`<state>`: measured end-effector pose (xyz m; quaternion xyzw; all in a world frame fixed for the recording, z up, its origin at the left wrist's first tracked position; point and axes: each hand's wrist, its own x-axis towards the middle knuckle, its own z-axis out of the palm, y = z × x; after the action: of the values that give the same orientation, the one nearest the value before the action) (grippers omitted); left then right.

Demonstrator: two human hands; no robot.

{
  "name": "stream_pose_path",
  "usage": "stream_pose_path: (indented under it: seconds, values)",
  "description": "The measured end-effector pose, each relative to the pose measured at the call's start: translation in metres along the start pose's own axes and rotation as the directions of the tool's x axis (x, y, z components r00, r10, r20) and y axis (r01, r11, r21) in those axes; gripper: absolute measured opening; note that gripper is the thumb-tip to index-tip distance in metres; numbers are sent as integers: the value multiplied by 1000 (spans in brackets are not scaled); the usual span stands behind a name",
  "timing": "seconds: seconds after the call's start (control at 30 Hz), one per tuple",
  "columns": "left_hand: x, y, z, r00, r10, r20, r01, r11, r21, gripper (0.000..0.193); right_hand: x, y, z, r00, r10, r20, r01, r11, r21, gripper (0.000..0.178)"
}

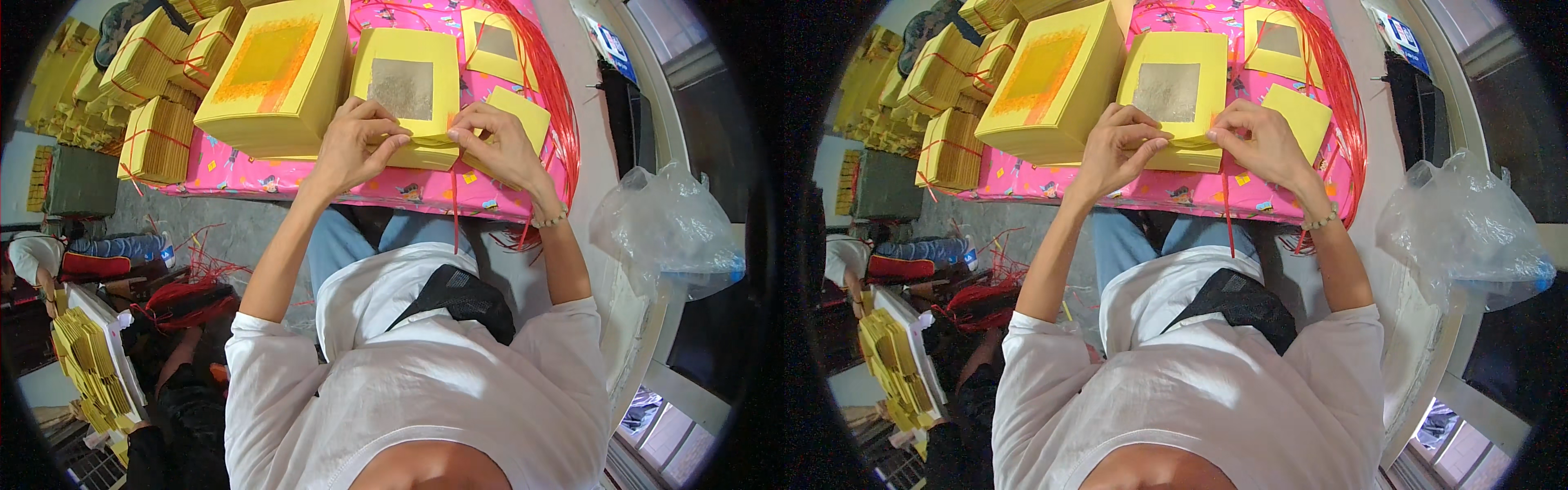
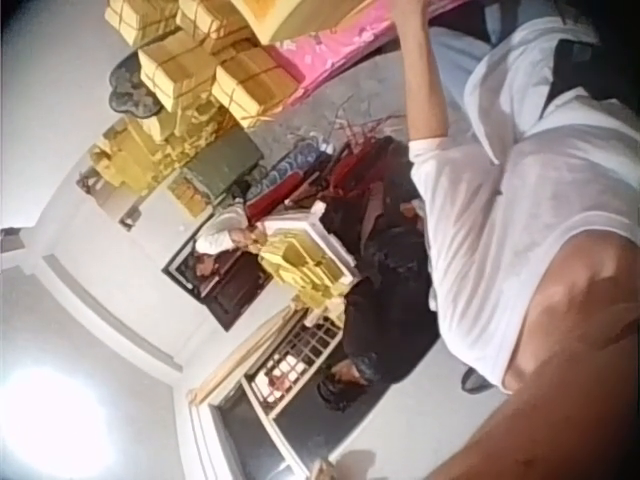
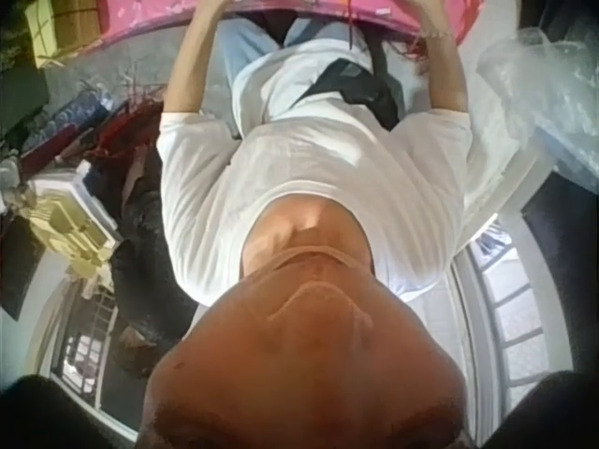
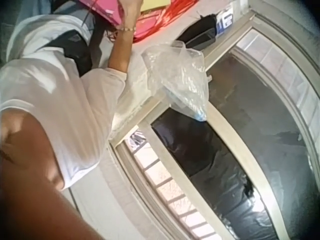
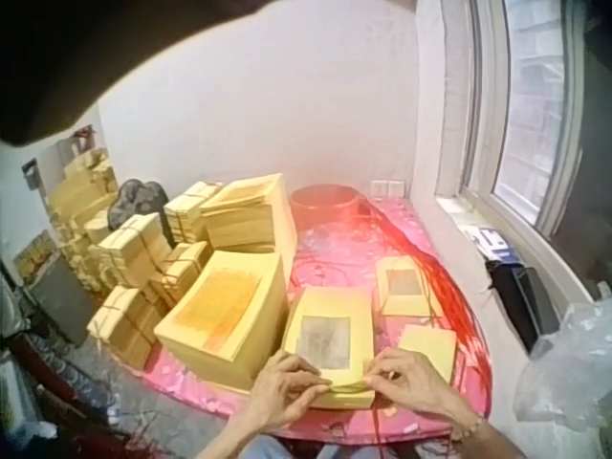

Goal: Folding and stacking individual sheets of joss paper at a workspace.

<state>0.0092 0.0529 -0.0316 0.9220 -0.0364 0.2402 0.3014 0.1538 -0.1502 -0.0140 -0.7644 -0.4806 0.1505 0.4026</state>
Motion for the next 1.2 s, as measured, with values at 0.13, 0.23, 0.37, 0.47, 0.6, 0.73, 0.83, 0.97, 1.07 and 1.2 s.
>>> stream_pose_path:
  seconds: [0.13,0.23,0.37,0.47,0.6,0.73,0.83,0.97,1.07,1.2]
  values:
    - [0,1,1,999,-28,-19,28,999,-17,14,2,3,1,1000,19,-2,-19,999,43,17]
    - [0,2,2,999,-43,-24,42,999,-24,15,1,4,1,1000,17,-11,-17,998,57,18]
    - [-1,1,3,998,-60,-28,59,997,-43,16,1,2,1,999,52,5,-52,997,64,19]
    - [0,1,4,998,-66,-24,65,997,-41,16,1,2,0,999,37,1,-37,999,36,19]
    - [1,1,2,998,-53,-26,53,998,-35,16,2,-3,-3,1000,26,-1,-26,999,-19,20]
    - [2,-2,3,998,-53,-25,52,998,-30,16,4,-2,-4,1000,28,-4,-29,999,-44,20]
    - [2,-2,3,998,-50,-24,50,999,-20,16,4,-3,-4,1000,28,-7,-28,997,-75,20]
    - [3,1,2,996,-89,-29,88,995,-36,15,5,-6,-5,1000,25,-1,-25,995,-98,21]
    - [4,5,-2,999,-45,0,45,999,-10,16,5,-9,-4,1000,3,-26,-7,986,-166,21]
    - [12,15,-4,999,43,10,-44,991,127,21,3,-21,-4,986,-90,-142,56,972,-228,21]
